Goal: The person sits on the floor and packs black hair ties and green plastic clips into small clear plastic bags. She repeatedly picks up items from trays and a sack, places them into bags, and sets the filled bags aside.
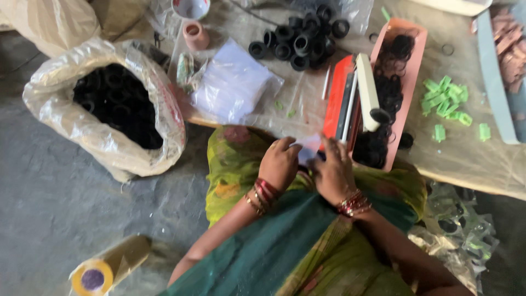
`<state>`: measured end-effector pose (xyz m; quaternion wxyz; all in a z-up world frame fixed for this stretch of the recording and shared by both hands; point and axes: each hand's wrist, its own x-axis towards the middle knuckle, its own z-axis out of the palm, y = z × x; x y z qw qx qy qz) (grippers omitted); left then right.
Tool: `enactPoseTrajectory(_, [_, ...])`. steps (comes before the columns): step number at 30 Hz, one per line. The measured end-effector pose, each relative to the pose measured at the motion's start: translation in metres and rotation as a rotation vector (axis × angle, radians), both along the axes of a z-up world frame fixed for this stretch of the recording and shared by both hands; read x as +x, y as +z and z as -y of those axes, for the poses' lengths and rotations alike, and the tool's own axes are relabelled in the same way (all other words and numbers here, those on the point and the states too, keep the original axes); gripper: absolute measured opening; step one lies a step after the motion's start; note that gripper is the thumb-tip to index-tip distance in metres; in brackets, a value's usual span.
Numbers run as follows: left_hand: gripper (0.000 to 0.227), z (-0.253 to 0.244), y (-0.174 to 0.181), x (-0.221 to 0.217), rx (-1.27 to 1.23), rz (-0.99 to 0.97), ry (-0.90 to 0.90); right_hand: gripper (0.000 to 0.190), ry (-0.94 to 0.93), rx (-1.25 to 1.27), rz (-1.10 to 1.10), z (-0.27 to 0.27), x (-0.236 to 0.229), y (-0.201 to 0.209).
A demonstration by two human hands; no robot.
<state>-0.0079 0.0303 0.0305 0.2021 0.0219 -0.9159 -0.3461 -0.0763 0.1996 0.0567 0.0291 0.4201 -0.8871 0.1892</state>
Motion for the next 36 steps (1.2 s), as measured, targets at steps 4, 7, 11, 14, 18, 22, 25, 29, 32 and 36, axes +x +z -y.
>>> enactPoseTrajectory(4, [0.027, 0.011, -0.005, 0.004, 0.102, -0.051, 0.071, 0.019, 0.132, -0.227, 0.128, 0.009, 0.0, -0.01])
enactPoseTrajectory(7, [0.031, 0.024, -0.003, 0.012, 0.261, -0.053, 0.126, 0.02, 0.0, -0.455, 0.287, 0.017, -0.014, -0.031])
enactPoseTrajectory(11, [0.03, 0.041, 0.004, 0.019, 0.411, -0.051, 0.168, 0.011, -0.15, -0.282, 0.27, 0.053, -0.09, -0.08])
enactPoseTrajectory(14, [0.031, 0.054, 0.007, 0.023, 0.46, -0.056, 0.175, 0.012, -0.054, -0.154, 0.026, 0.094, -0.144, -0.113])
enactPoseTrajectory(18, [0.029, 0.062, 0.006, 0.032, 0.544, -0.024, 0.186, 0.03, -0.031, 0.183, -0.032, 0.131, -0.192, -0.138])
enactPoseTrajectory(22, [0.023, 0.063, 0.005, 0.035, 0.547, -0.052, 0.222, 0.035, -0.043, 0.457, 0.026, 0.144, -0.22, -0.155])
enactPoseTrajectory(25, [0.021, 0.059, 0.003, 0.035, 0.582, -0.058, 0.22, 0.038, 0.04, 0.539, 0.034, 0.13, -0.224, -0.173])
enactPoseTrajectory(29, [0.026, 0.053, 0.004, 0.032, 0.559, -0.004, 0.223, 0.044, 0.055, 0.42, 0.139, 0.091, -0.19, -0.193])
enactPoseTrajectory(32, [0.029, 0.045, 0.006, 0.033, 0.503, -0.027, 0.227, 0.036, 0.04, 0.119, 0.208, 0.05, -0.155, -0.182])
enactPoseTrajectory(36, [0.03, 0.034, 0.006, 0.028, 0.408, -0.078, 0.198, 0.017, -0.192, -0.515, 0.663, 0.003, -0.102, -0.127])
